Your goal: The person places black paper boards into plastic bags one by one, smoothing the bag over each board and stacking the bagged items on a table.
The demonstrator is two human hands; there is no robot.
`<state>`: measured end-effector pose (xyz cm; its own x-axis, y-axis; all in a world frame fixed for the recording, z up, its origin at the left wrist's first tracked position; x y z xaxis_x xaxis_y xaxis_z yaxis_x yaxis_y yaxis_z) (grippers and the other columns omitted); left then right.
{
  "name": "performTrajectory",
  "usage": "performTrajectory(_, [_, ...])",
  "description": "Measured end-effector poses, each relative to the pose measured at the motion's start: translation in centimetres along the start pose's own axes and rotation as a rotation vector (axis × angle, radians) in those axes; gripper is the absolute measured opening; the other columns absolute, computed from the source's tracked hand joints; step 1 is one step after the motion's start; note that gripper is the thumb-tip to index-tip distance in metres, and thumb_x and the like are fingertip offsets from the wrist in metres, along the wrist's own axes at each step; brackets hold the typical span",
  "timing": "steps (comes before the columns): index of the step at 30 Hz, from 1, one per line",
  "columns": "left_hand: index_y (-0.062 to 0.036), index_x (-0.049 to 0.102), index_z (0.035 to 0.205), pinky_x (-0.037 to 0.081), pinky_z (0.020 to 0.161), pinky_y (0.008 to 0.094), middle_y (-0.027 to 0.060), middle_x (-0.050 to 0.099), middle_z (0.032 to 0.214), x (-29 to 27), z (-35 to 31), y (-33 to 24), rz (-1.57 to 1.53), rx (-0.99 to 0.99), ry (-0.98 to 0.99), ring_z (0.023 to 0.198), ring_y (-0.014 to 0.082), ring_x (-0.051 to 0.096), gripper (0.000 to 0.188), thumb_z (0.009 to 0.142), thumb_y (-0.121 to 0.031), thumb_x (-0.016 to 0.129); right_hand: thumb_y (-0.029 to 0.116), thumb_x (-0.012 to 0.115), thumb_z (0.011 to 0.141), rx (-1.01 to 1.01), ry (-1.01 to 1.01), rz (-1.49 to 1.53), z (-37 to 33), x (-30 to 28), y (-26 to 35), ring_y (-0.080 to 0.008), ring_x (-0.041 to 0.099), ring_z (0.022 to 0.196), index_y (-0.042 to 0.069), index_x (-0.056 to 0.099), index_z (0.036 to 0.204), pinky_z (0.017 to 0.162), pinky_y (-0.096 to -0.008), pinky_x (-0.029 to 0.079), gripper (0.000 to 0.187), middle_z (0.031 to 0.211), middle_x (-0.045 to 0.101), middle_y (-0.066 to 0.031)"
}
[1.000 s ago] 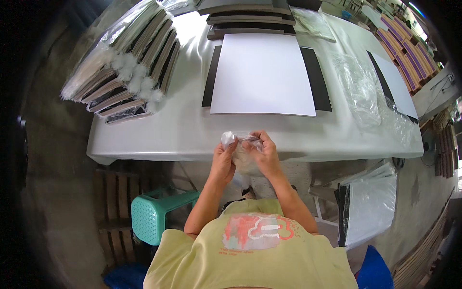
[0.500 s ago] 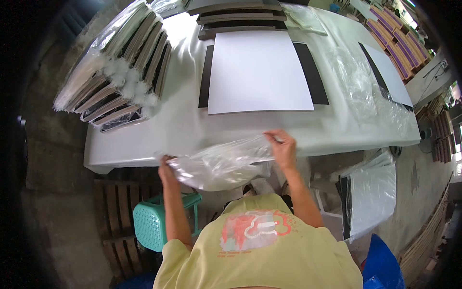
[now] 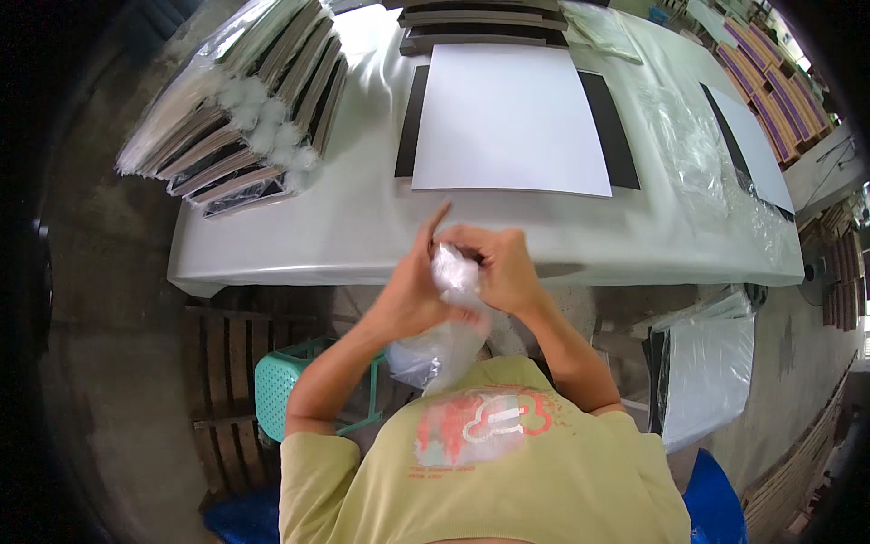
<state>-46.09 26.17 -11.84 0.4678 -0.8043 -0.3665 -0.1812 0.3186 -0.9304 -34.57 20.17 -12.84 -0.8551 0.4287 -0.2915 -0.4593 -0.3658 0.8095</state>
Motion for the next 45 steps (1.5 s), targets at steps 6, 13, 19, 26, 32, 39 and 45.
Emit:
performTrajectory(6, [-0.0033,0.062,0.082,0.043,0.067,0.0264,0.0025,0.058,0.076,-1.9,0.2,0.3,-0.031,0.058,0.169,0.074,0.0126,0.052,0.015,0.072,-0.013,0.066,0.009,0.070,0.068,0.457,0.056,0.194,0.7,-5.3,0.1,-0.0097,0.050,0.058,0.005,0.063,0.085,0.050,-0.0248,0.039,0.020,0.064,0.057,-0.0039])
performTrajectory(13, [-0.0071,0.057,0.092,0.043,0.059,0.0265,0.0034,0.055,0.081,-8.6,-1.3,6.7,-0.761,0.011,-0.347,0.070,0.0146,0.053,0.021,0.086,-0.024,0.045,0.020,0.077,0.061,0.078,0.610,0.657,-4.7,-6.2,-1.3,-0.0240,0.049,0.096,0.009,0.065,0.071,0.082,-0.0372,0.038,0.019,0.099,0.053,-0.0081])
performTrajectory(19, [-0.0005,0.045,0.119,0.046,0.084,0.0398,0.0156,0.051,0.112,-11.9,-4.1,10.9,-1.136,0.263,-0.863,0.100,0.0266,0.053,0.048,0.090,-0.037,0.037,0.009,0.079,0.056,0.196,0.793,1.408,-7.6,-9.0,-0.3,-0.0183,0.057,0.061,0.002,0.064,0.083,0.071,-0.0315,0.045,0.032,0.073,0.061,-0.0066])
performTrajectory(26, [0.0009,0.046,0.117,0.046,0.082,0.0373,0.0151,0.053,0.109,1.9,-2.6,2.8,-0.325,0.315,0.135,0.098,0.0247,0.053,0.049,0.083,-0.034,0.047,0.010,0.079,0.057,0.466,0.669,1.111,-11.3,-7.4,-2.7,-0.0172,0.057,0.062,0.002,0.064,0.084,0.069,-0.0304,0.045,0.032,0.075,0.061,-0.0064])
performTrajectory(32, [0.0010,0.048,0.114,0.046,0.079,0.0339,0.0143,0.054,0.106,-9.0,-3.3,11.3,-1.049,0.030,-0.476,0.095,0.0224,0.054,0.050,0.077,-0.031,0.057,0.011,0.078,0.058,0.718,0.047,0.926,-12.5,-10.8,-8.0,-0.0162,0.057,0.064,0.002,0.063,0.085,0.067,-0.0295,0.045,0.032,0.077,0.062,-0.0062])
performTrajectory(39, [0.0010,0.050,0.111,0.046,0.076,0.0299,0.0133,0.057,0.103,-0.5,-3.3,8.3,-0.997,0.051,0.243,0.091,0.0197,0.055,0.054,0.069,-0.028,0.069,0.012,0.078,0.059,0.648,-0.586,1.004,-10.4,-14.4,-10.4,-0.0151,0.057,0.065,0.001,0.063,0.086,0.065,-0.0284,0.045,0.033,0.079,0.062,-0.0060])
performTrajectory(45, [-0.0040,0.052,0.112,0.048,0.068,0.0250,0.0116,0.058,0.102,-5.3,-5.3,18.1,-0.880,-0.475,-0.052,0.073,0.0162,0.056,0.044,0.073,-0.021,0.066,0.012,0.077,0.060,0.838,-0.161,0.856,-12.9,-11.0,-9.7,-0.0141,0.057,0.066,0.001,0.062,0.087,0.064,-0.0275,0.045,0.033,0.081,0.062,-0.0058])
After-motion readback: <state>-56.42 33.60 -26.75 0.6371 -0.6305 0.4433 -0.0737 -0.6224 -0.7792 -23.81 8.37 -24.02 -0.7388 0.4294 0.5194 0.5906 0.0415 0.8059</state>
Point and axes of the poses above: each hand's wrist, its own z-axis towards the middle knuckle, its own x-axis out of the palm, y = z × x, the point moved 3 cm from there along z, towards the middle knuckle
